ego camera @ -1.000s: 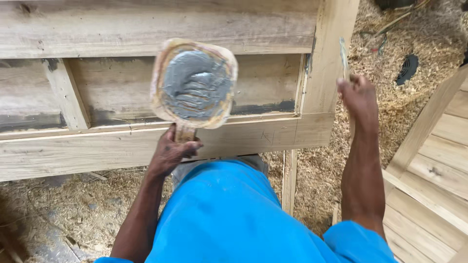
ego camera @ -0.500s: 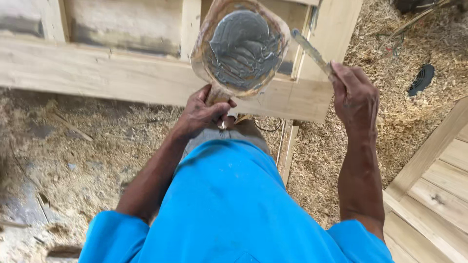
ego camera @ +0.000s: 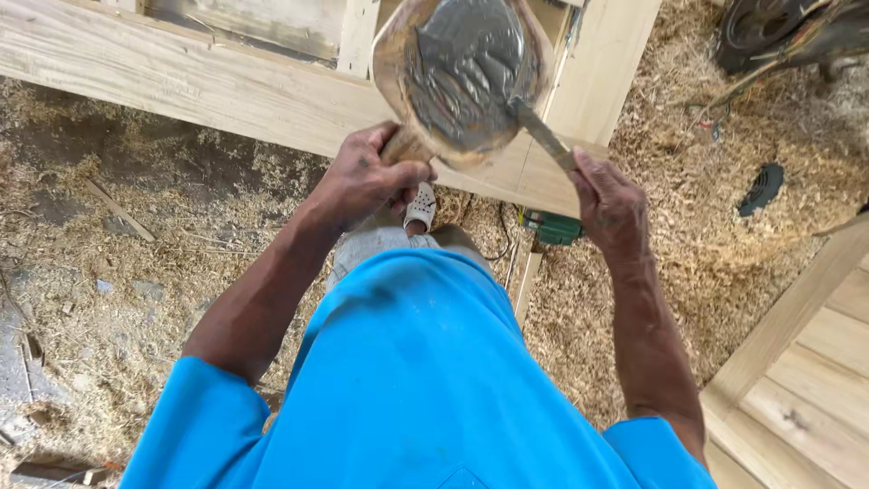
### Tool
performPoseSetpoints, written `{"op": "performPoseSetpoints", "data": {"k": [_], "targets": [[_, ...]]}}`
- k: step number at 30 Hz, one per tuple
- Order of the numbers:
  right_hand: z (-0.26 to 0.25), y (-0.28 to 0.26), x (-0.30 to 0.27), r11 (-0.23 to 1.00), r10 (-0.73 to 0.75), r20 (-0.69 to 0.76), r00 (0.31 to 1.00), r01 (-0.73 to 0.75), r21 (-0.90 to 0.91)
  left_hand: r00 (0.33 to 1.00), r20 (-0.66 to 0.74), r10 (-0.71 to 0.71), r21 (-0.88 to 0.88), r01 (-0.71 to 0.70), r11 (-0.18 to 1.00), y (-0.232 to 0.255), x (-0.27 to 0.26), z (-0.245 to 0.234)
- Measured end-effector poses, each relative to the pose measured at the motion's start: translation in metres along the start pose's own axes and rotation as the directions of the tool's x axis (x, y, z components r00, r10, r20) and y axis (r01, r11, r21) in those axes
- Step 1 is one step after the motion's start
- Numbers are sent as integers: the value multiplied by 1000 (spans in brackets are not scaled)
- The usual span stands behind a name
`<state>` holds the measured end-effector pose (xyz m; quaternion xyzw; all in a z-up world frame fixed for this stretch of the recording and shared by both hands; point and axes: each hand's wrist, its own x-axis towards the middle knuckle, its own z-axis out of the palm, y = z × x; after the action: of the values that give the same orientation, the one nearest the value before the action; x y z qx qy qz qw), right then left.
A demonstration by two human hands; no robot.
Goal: The person applies a gray filler to the joints and gaps of a wooden frame using a putty knife. They hold a small container of filler in one hand and spread the material into the seams with the other, then set the container aside.
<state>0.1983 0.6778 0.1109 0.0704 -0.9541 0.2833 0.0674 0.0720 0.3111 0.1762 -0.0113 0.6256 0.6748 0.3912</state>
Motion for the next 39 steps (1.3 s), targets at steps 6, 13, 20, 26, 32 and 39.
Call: {"op": "performPoseSetpoints", "data": {"k": [6, 13, 20, 26, 32, 39], "targets": [[30, -85, -12, 914, 372, 4, 928, -368, 169, 999, -54, 0, 15, 1, 1000, 2, -2, 19], [54, -165, 8, 899, 375, -102, 922, -335, 282, 992, -115, 53, 88, -43, 995, -19, 0, 41], [76, -202, 22, 786, 493, -9, 870, -441, 434, 999, -5, -37, 79, 37, 996, -38, 12, 15], [43, -183, 36, 542, 657, 100, 747, -561, 626, 992, 95, 78, -211, -57, 976, -91, 44, -9], [-14, -85, 49, 709, 665, -8, 747, -627, 323, 999, 49, 14, -479, 11, 878, -117, 19, -71], [8, 88, 80, 880, 468, 105, 877, -452, -147, 997, -32, -70, -668, 30, 743, -147, 2, -75]]}}
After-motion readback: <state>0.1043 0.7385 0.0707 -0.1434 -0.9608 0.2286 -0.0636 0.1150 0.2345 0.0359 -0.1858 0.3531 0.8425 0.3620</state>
